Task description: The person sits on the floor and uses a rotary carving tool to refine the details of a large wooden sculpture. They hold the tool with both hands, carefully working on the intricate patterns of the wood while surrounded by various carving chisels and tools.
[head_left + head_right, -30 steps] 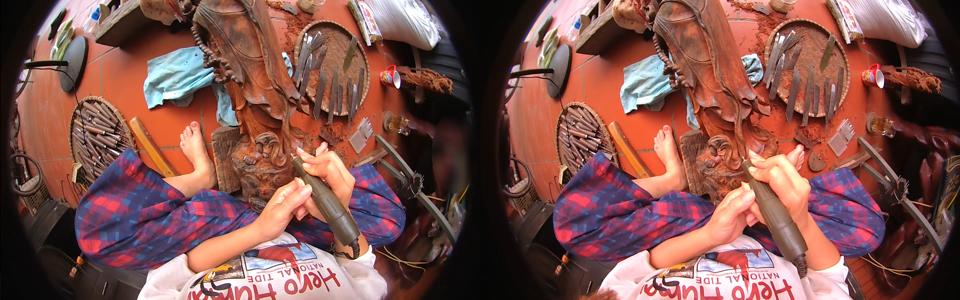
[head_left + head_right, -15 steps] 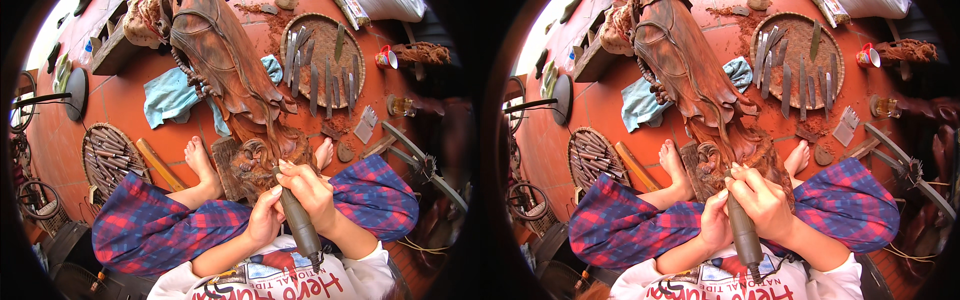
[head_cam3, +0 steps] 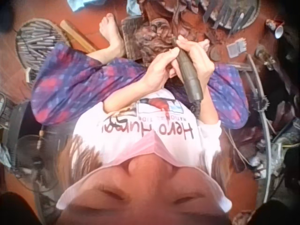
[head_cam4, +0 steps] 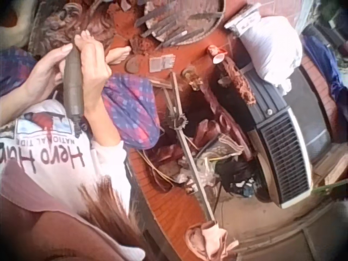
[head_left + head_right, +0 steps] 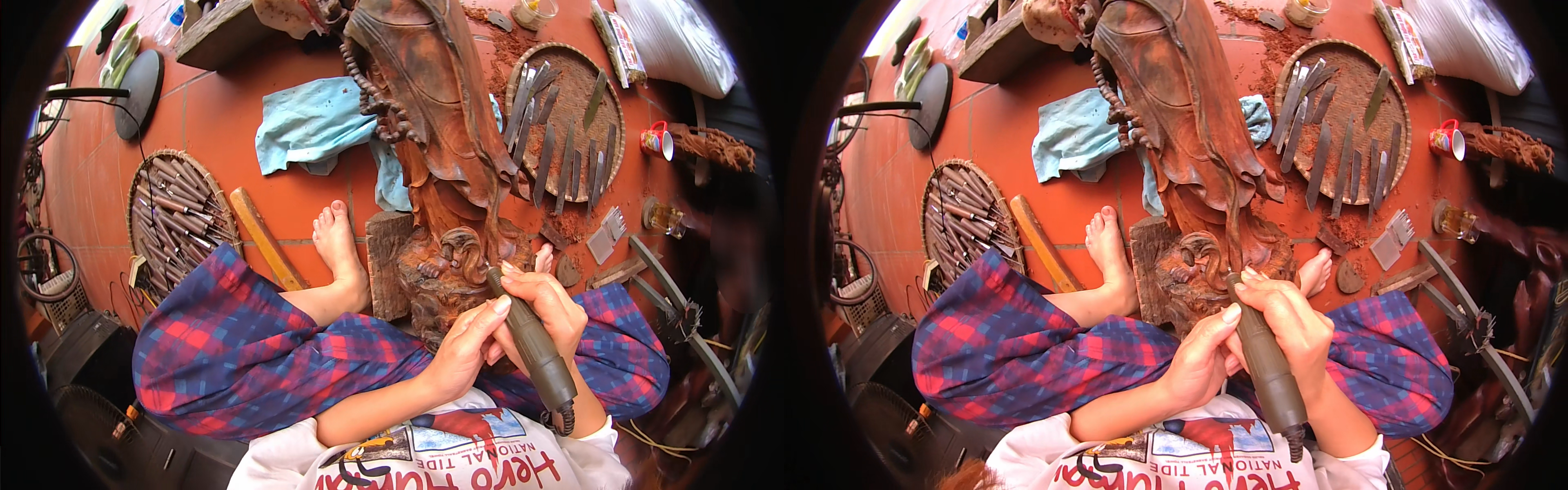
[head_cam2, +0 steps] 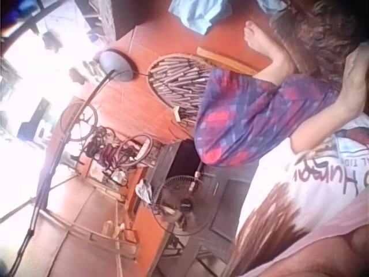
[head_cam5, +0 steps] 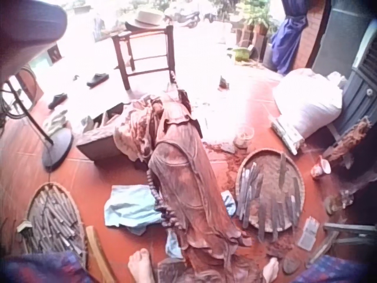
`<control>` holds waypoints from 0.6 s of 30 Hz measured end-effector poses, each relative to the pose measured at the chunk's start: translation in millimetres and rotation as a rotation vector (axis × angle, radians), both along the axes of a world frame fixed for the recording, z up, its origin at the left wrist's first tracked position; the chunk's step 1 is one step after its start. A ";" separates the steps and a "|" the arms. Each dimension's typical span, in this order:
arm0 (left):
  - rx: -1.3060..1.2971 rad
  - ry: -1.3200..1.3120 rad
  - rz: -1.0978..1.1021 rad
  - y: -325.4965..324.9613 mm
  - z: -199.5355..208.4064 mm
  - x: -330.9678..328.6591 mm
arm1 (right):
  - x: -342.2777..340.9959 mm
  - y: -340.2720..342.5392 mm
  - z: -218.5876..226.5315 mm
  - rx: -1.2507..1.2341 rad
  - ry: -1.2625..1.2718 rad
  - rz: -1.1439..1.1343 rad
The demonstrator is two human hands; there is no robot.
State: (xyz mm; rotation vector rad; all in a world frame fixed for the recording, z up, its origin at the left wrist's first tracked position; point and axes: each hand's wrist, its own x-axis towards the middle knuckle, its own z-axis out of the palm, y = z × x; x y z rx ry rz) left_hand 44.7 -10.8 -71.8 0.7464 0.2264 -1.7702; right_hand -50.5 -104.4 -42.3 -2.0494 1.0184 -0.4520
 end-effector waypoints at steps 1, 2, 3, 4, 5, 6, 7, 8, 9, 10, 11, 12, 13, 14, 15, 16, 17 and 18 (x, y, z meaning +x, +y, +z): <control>-0.019 -0.003 0.005 -2.4 0.4 0.9 | 1.1 -1.7 0.5 -0.023 -0.004 -0.003; -0.038 -0.007 0.009 -5.1 1.2 1.9 | 2.7 -3.8 2.6 -0.045 0.013 0.003; -0.031 -0.014 0.017 -8.6 3.8 2.5 | 5.0 -6.3 6.0 -0.066 0.030 0.009; -0.049 -0.023 0.024 -9.2 4.5 2.2 | 6.9 -8.4 7.4 -0.084 0.046 0.020; -0.065 -0.032 0.031 -9.2 4.8 2.1 | 8.4 -9.0 7.6 -0.075 0.046 0.010; -0.082 -0.042 0.037 -8.9 4.5 2.0 | 9.8 -9.2 8.1 -0.069 0.059 0.023; -0.099 -0.023 0.040 -6.7 3.2 0.7 | 10.8 -9.1 8.9 -0.067 0.074 0.032; -0.087 -0.002 0.045 -5.0 3.1 -0.1 | 12.0 -9.0 9.2 -0.064 0.089 0.040; -0.075 0.019 0.048 -3.5 3.2 -0.7 | 13.5 -9.2 9.0 -0.039 0.088 0.046; -0.062 0.038 0.049 -2.2 3.4 -1.1 | 14.5 -8.7 9.0 -0.025 0.101 0.051; -0.048 0.045 0.055 -1.2 3.8 -1.6 | 15.3 -8.2 9.4 -0.010 0.113 0.055; -0.033 0.052 0.061 -0.3 4.4 -2.1 | 16.1 -7.8 9.8 0.005 0.126 0.058; -0.024 0.061 0.061 -0.5 4.7 -2.0 | 17.6 -7.7 11.4 0.013 0.146 0.055; -0.021 0.084 0.061 -0.4 4.3 -1.9 | 19.7 -7.3 13.3 0.020 0.166 0.051; -0.018 0.107 0.061 -0.2 3.6 -1.9 | 20.8 -7.1 14.7 0.028 0.187 0.047; -0.012 0.125 0.064 0.0 3.4 -1.4 | 21.5 -7.3 15.0 0.064 0.192 0.025; 0.004 0.133 0.061 -1.1 4.5 -1.2 | 22.1 -7.5 15.4 0.100 0.198 0.004; 0.021 0.142 0.057 -3.3 6.2 -0.9 | 22.6 -7.6 15.8 0.136 0.204 -0.018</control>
